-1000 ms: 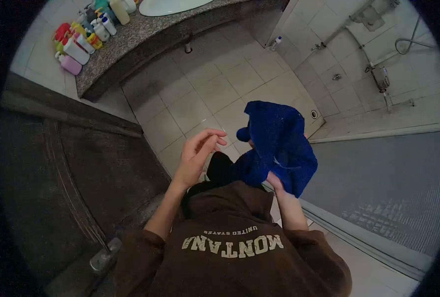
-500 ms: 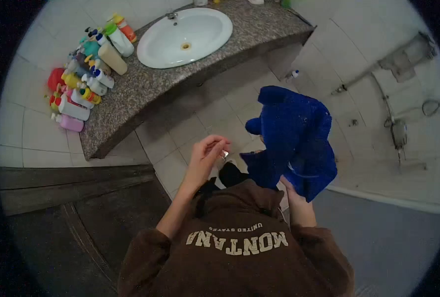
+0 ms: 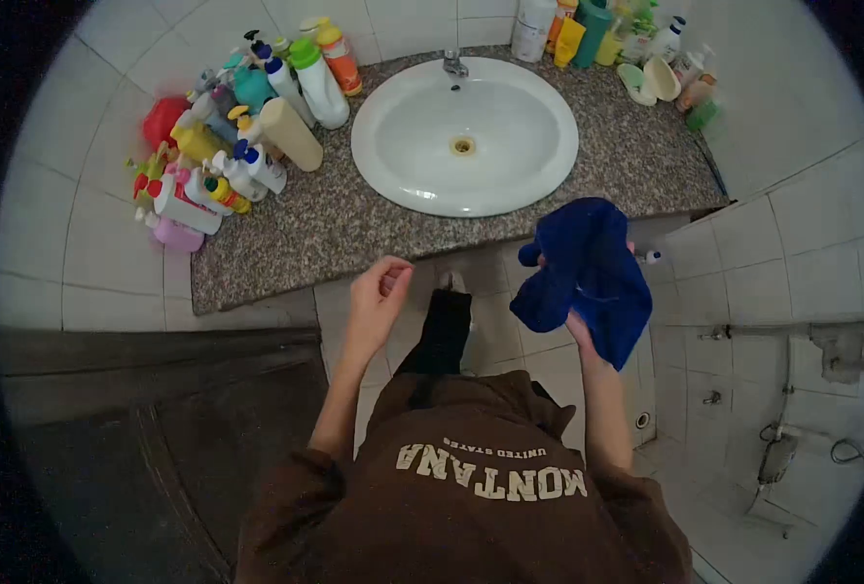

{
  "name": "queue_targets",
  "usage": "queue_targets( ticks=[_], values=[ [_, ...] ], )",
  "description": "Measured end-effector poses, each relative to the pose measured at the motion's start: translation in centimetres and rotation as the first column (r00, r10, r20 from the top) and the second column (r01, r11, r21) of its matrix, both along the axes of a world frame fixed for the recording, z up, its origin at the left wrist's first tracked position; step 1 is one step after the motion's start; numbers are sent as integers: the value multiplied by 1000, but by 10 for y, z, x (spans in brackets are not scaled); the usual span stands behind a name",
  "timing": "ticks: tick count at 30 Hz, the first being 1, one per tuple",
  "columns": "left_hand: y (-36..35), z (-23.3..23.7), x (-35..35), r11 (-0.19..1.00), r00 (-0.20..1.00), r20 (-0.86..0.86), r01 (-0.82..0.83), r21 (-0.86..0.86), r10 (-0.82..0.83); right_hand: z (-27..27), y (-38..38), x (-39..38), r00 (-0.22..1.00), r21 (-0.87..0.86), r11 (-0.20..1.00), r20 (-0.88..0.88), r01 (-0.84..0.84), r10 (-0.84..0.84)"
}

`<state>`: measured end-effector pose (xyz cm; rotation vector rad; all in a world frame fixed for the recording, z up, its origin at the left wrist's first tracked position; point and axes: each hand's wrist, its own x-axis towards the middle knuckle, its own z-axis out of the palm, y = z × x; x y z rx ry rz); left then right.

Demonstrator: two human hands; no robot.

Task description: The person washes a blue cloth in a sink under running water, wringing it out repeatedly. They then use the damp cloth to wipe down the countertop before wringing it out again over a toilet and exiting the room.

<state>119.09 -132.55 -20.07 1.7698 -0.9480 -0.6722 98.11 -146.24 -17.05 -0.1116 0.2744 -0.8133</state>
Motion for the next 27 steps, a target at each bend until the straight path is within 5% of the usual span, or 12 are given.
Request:
queue_targets(
  ticks=[3, 4, 8, 9, 11, 15, 18, 21, 23, 24, 26, 27],
  values=[
    [-65, 10, 48, 999, 996, 76, -38, -30, 40, -25, -53, 40, 1000, 80, 997, -15, 9, -7],
    [-92, 13, 66, 997, 992, 105, -61, -55, 67, -42, -72, 55, 976, -180, 983, -208, 23, -61],
    [-218, -3, 145, 991, 973, 222, -31, -127, 59, -110, -144, 113, 575, -823, 397, -567, -406, -590],
    [-251, -11, 159, 990, 963, 261, -27, -138, 63, -112, -160, 126, 563, -813, 407, -583, -417, -586],
    [-312, -31, 178, 981, 926, 375, 28, -193, 47, -116, -189, 148, 964, -214, 941, -93, -263, 248],
    [-409, -71, 205, 962, 826, 563, 146, -230, 10, -151, -232, 178, 943, -214, 922, 5, -323, 331],
    [-441, -89, 211, 981, 730, 679, 177, -73, -81, -159, -249, 196, 934, 69, 982, -301, -178, 191],
    [-459, -104, 221, 958, 663, 697, 251, 135, -272, -189, -276, 211, 875, -246, 912, -443, -327, 195],
    [-462, -110, 222, 966, 656, 725, 255, 48, -209, -203, -291, 219, 696, -746, 340, -661, -573, -278],
    [-465, -110, 221, 965, 656, 720, 254, 68, -224, -209, -291, 224, 696, -739, 355, -667, -573, -264],
    [-471, -112, 216, 972, 644, 728, 131, 197, -235, -216, -290, 233, 933, 48, 945, -153, -324, 327],
    [-473, -112, 210, 969, 651, 720, 126, 211, -241, -216, -292, 235, 929, 65, 942, -154, -330, 336]
  ],
)
